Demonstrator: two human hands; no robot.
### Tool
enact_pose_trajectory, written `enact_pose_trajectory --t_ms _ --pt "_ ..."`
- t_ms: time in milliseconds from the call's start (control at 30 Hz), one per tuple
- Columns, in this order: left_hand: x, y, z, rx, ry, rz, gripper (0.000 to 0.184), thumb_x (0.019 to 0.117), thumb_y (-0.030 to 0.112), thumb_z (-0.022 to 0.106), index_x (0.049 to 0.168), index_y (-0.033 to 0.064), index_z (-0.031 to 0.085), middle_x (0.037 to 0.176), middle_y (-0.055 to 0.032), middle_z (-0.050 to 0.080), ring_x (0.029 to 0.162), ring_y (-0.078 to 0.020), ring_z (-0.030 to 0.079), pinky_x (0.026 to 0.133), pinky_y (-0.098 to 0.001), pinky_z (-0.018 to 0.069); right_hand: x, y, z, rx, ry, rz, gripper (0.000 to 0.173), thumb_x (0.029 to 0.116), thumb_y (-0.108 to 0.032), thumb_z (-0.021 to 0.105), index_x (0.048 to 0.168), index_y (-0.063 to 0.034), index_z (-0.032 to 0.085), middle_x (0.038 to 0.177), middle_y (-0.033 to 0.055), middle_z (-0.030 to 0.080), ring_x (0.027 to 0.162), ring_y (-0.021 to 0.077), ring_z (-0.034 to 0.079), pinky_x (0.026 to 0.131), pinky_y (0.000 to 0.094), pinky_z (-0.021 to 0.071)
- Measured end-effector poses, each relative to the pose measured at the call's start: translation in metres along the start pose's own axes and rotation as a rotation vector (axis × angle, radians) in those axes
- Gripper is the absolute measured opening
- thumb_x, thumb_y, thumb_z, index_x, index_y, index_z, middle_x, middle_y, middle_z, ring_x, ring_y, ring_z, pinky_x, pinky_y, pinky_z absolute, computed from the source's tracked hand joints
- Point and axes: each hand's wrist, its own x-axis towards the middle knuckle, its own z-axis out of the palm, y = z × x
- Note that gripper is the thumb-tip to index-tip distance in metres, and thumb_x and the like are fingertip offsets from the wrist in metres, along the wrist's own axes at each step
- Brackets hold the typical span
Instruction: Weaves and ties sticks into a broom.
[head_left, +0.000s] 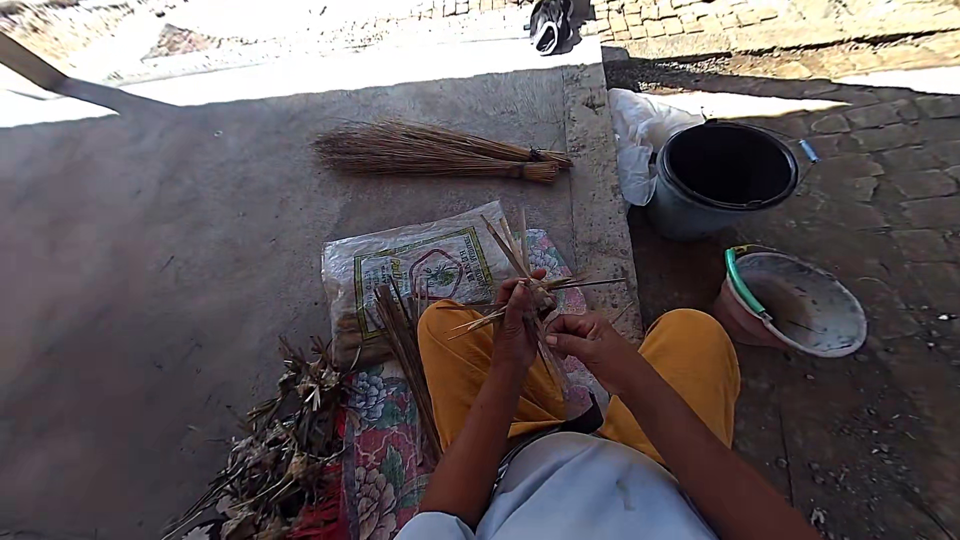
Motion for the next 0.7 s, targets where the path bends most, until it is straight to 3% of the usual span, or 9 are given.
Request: enact_pose_trajectory --t_ms 133,233,333,467,567,700 --pt "0.002 0.003 0.004 -0.030 0.018 -0.012 0.024 0.1038 0.034 0.057 0.116 0.0154 0.066 0.117 -0.0137 0.072 0.090 -0.0220 0.074 0.081 -0.0344 0.0615 -0.001 0.005 -0.003 0.150 -0.023 0.050 0.012 0.0960 -0.002 0.056 0.101 -0.0033 0.067 0.088 -0.0001 0.069 0.079 0.0090 0.067 0.080 0.0278 0.0590" --pt "0.005 0.001 0.005 0.046 0.009 0.048 0.029 0.1043 0.038 0.055 0.122 0.0161 0.062 0.122 -0.0114 0.070 0.096 -0.0208 0.073 0.086 -0.0341 0.0604 0.001 0.009 0.003 0.082 0.033 0.000 0.019 0.0958 -0.007 0.066 0.113 0.0003 0.063 0.092 0.0018 0.068 0.078 0.0099 0.068 0.075 0.0269 0.0604" --pt "0.002 -0.007 0.006 0.182 -0.028 0.141 0.031 0.1004 0.038 0.063 0.121 0.0163 0.063 0.123 -0.0079 0.070 0.099 -0.0167 0.072 0.089 -0.0320 0.0590 0.007 0.018 0.004 -0.041 0.091 -0.148 0.013 0.0968 -0.014 0.068 0.101 -0.0015 0.069 0.081 -0.0034 0.067 0.070 0.0034 0.063 0.069 0.0203 0.0544" --pt "0.003 -0.012 -0.001 0.254 -0.035 0.239 0.022 0.0945 0.025 0.072 0.113 0.0153 0.066 0.118 -0.0072 0.072 0.093 -0.0119 0.070 0.081 -0.0262 0.0572 0.009 0.021 0.002 -0.109 0.049 -0.173 0.010 0.0983 -0.011 0.064 0.092 -0.0046 0.069 0.074 -0.0079 0.062 0.065 -0.0018 0.056 0.063 0.0155 0.0473" --pt "0.006 -0.004 -0.007 0.200 -0.009 0.228 0.009 0.0974 0.027 0.067 0.103 0.0191 0.068 0.114 -0.0056 0.072 0.088 -0.0104 0.069 0.074 -0.0232 0.0563 0.002 0.015 0.000 -0.061 -0.110 -0.118 0.010 0.0968 -0.015 0.066 0.092 -0.0087 0.071 0.077 -0.0105 0.064 0.069 -0.0031 0.057 0.067 0.0152 0.0481" --pt "0.001 0.000 -0.006 0.051 -0.039 0.100 0.013 0.0932 0.034 0.073 0.097 0.0218 0.069 0.112 -0.0056 0.073 0.082 -0.0106 0.070 0.070 -0.0238 0.0575 -0.001 0.010 -0.005 -0.064 -0.266 -0.117 0.009 0.0977 -0.013 0.065 0.095 -0.0092 0.072 0.085 -0.0113 0.068 0.078 -0.0039 0.062 0.074 0.0162 0.0520"
